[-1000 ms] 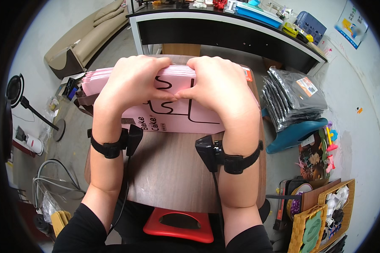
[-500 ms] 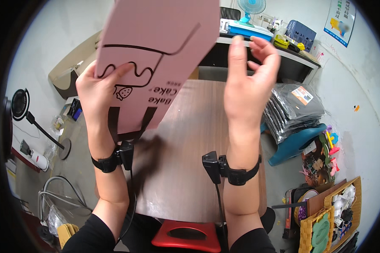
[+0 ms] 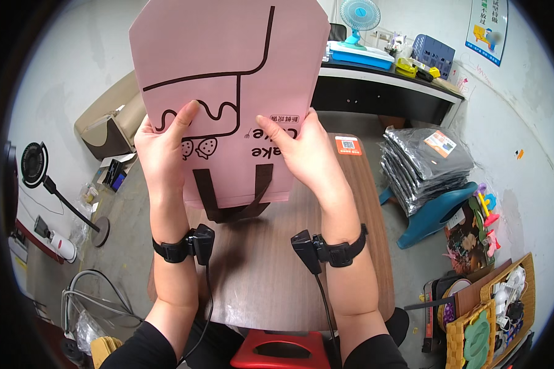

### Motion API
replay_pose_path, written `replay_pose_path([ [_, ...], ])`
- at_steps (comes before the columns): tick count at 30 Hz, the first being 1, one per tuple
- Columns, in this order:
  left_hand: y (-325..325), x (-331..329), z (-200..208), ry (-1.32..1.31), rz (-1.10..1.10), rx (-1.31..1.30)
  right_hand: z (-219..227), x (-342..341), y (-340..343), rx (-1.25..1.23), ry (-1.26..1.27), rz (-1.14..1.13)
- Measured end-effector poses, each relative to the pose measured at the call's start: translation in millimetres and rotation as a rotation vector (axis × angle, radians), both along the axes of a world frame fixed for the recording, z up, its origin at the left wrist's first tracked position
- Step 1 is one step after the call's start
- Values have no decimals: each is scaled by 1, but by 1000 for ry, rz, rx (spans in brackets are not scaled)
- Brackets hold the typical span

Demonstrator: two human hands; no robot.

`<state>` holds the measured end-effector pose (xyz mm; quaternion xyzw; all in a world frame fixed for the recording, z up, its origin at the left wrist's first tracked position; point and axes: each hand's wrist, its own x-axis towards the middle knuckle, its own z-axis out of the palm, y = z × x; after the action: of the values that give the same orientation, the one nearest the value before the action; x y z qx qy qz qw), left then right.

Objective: Sorting and stacking pink paper shopping bags on a desk.

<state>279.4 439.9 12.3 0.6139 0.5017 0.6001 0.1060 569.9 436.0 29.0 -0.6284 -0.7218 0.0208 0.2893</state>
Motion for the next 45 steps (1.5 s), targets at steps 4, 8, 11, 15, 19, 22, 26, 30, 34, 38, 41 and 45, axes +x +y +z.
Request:
replay_pose_path([
  [4, 11, 2, -5, -29, -68, -37, 0, 0, -1, 11, -14, -5],
  [8, 18, 16, -15, -52, -138, -89, -3, 16, -5, 8, -22, -13],
  [11, -20, 9, 13, 450, 154, -357, -3, 45, -9, 8, -10, -17],
  [15, -60, -28, 29, 593, 130, -314, -18, 62, -26, -13, 3, -34],
  [19, -106, -1, 67, 595, 81, 230, -21, 47, -39, -46, 22, -50],
  [22, -103, 17, 70, 705, 144, 370, -13, 19, -29, -71, 24, -34],
  [26, -68, 54, 75, 758, 143, 269, -10, 4, -27, -92, 9, -28],
  [30, -49, 49, 72, 819, 127, 168, -7, 22, -25, -117, 5, -33],
  [34, -44, 46, 64, 867, 109, 88, -5, 18, -21, -125, -9, -48],
  [38, -49, 37, 52, 921, 107, 4, -10, 23, -29, -129, -19, -47],
  [41, -50, 37, 41, 959, 85, -58, -6, 21, -28, -139, -28, -64],
  [45, -40, 32, 29, 1001, 17, -111, -11, 5, -28, -147, -47, -132],
])
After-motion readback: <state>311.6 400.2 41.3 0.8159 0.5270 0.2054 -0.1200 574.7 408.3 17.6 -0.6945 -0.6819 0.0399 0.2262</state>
